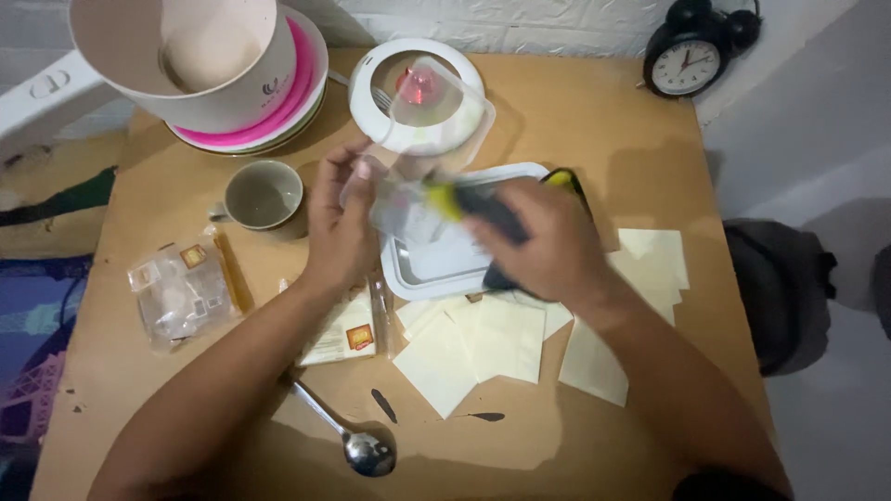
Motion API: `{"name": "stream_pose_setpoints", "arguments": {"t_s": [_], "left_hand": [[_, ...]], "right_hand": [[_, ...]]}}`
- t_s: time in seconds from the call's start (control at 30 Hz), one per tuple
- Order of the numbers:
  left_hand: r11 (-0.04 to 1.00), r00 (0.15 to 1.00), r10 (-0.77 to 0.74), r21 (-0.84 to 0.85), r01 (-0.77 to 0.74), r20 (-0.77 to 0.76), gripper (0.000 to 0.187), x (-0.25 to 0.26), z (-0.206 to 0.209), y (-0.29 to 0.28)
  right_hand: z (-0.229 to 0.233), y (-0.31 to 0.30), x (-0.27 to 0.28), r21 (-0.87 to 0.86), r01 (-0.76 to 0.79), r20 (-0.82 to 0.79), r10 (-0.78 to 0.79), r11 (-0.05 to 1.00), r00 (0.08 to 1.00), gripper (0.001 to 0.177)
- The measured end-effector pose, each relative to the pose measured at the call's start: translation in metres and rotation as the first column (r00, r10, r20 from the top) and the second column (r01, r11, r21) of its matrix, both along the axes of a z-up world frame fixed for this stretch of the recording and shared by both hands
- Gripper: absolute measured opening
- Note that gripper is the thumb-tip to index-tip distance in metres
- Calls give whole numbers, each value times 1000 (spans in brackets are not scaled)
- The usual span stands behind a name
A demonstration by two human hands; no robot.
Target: Wiping a lunch box and its lid with a cloth and then assembling it on a desk.
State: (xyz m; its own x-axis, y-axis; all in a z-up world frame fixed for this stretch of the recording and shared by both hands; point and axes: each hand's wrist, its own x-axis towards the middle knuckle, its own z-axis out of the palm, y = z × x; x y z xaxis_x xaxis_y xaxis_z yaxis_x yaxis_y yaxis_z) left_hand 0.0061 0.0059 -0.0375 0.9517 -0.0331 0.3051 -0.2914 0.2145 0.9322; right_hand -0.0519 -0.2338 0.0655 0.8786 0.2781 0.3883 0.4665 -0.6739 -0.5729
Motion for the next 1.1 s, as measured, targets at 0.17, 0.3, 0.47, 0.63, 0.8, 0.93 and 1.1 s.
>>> {"name": "stream_pose_setpoints", "arguments": {"t_s": [0.17, 0.3, 0.47, 0.63, 0.8, 0.93, 1.1], "left_hand": [[949, 995, 65, -303, -86, -78, 34, 6, 13, 5], [919, 994, 45, -386, -79, -95, 37, 4, 18, 2], [972, 998, 55, -228, -52, 6, 42, -2, 12, 0], [992, 982, 65, 95, -83, 179, 52, -3, 4, -2], [991, 997, -48, 125, 55, -54, 58, -5, 21, -7], [976, 988, -137, 181, 121, 77, 53, -4, 9, -6], [968, 984, -126, 234, 94, 124, 51, -7, 11, -6]], "right_hand": [[-8, -25, 12, 124, 193, 84, -204, 973, 975, 23], [-14, -18, 18, -199, 150, 295, -86, 968, 952, 26], [-14, -18, 21, -346, 45, 198, 26, 937, 980, 28], [-15, -17, 20, -329, 16, 144, 33, 944, 989, 28], [-19, -16, 22, -375, 49, 111, -8, 926, 994, 26], [-17, -14, 18, -374, 80, 118, -38, 924, 992, 24], [-19, -20, 19, -426, 161, 181, -90, 890, 979, 21]]}}
